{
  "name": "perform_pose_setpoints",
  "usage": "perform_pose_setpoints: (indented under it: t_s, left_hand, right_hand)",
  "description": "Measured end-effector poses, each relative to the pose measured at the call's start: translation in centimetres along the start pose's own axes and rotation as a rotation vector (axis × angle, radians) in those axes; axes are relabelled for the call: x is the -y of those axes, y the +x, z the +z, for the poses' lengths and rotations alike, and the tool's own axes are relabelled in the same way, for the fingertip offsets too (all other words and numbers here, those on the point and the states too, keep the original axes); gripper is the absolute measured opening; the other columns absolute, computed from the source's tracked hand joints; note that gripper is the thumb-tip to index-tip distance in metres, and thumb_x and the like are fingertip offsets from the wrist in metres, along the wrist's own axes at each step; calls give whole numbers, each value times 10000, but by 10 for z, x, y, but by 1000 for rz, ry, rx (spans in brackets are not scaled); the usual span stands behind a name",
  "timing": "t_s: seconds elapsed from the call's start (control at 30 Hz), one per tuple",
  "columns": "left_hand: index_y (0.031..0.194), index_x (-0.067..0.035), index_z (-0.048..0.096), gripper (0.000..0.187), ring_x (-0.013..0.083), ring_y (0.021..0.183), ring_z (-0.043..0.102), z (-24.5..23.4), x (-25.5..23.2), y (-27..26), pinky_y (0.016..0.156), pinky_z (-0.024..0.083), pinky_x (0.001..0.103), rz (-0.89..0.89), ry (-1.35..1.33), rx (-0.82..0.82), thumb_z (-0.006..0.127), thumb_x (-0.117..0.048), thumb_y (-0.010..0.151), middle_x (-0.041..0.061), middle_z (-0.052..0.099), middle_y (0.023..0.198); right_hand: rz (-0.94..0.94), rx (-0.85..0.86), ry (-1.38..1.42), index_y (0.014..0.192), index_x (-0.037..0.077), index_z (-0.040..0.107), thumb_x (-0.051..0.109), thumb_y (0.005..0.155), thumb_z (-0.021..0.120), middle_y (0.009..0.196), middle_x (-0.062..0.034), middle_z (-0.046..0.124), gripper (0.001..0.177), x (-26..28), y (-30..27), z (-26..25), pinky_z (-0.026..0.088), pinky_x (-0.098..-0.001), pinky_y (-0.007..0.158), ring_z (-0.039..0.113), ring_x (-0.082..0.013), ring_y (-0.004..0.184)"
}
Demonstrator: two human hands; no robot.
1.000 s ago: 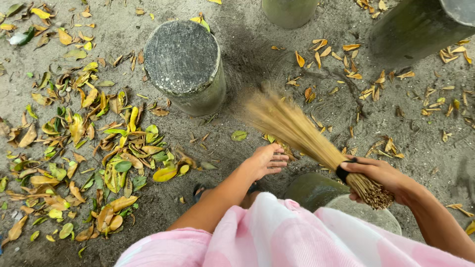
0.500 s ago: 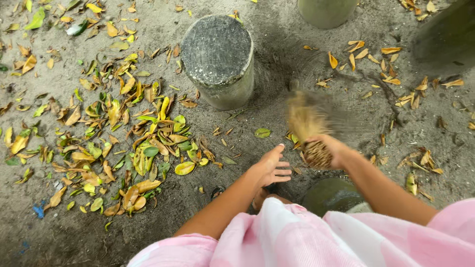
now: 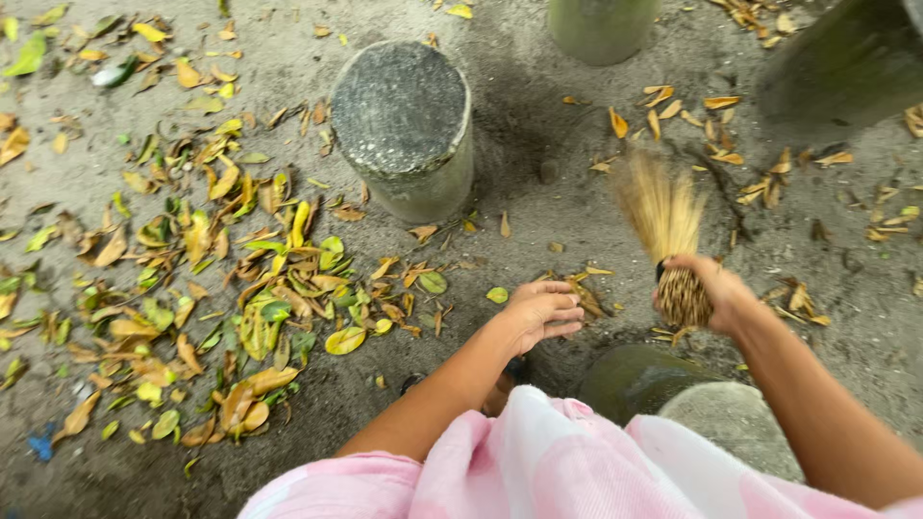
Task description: The person sweeps dry leaves and dirt from a sandy ground area around concrete pillars and a wooden structure using a hand broom.
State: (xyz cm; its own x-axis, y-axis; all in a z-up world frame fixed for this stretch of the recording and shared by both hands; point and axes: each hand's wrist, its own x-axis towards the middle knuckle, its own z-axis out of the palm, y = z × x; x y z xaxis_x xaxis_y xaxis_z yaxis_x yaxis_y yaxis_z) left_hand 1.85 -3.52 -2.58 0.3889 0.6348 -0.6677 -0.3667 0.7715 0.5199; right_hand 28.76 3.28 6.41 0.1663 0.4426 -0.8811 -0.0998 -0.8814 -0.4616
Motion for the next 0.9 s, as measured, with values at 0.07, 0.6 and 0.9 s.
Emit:
perform_pose_setpoints:
  t_s: [0.07, 0.6, 0.9]
  left_hand:
    - [1337, -46, 571, 393, 294, 1143, 692, -8, -6, -7, 965, 612, 456, 27, -13, -51, 630, -152, 963, 151, 673, 1299]
    - [1520, -67, 395, 639, 262, 1193, 615, 22, 2, -11, 1062, 479, 426, -250, 66, -40, 490, -461, 1026, 147, 680, 1328]
    - [1403, -156, 590, 505, 199, 1127, 637, 28, -17, -15, 1035, 483, 409, -167, 115, 67, 504, -439, 994, 54, 700, 1292]
  right_hand:
    - [49, 79, 137, 1155, 67, 478, 267, 943, 629, 906, -131, 637, 328, 25, 52, 5, 625, -396, 657, 675, -242, 746]
    - [113, 334, -301, 1030, -41, 653, 379, 785, 749, 792, -184, 719, 496, 0, -56, 40, 618, -354, 560, 702, -254, 641]
    - [32, 73, -160, 1214, -39, 489, 269, 901, 638, 956, -224, 659, 464, 35, -17, -31, 656, -402, 679, 707, -293, 793]
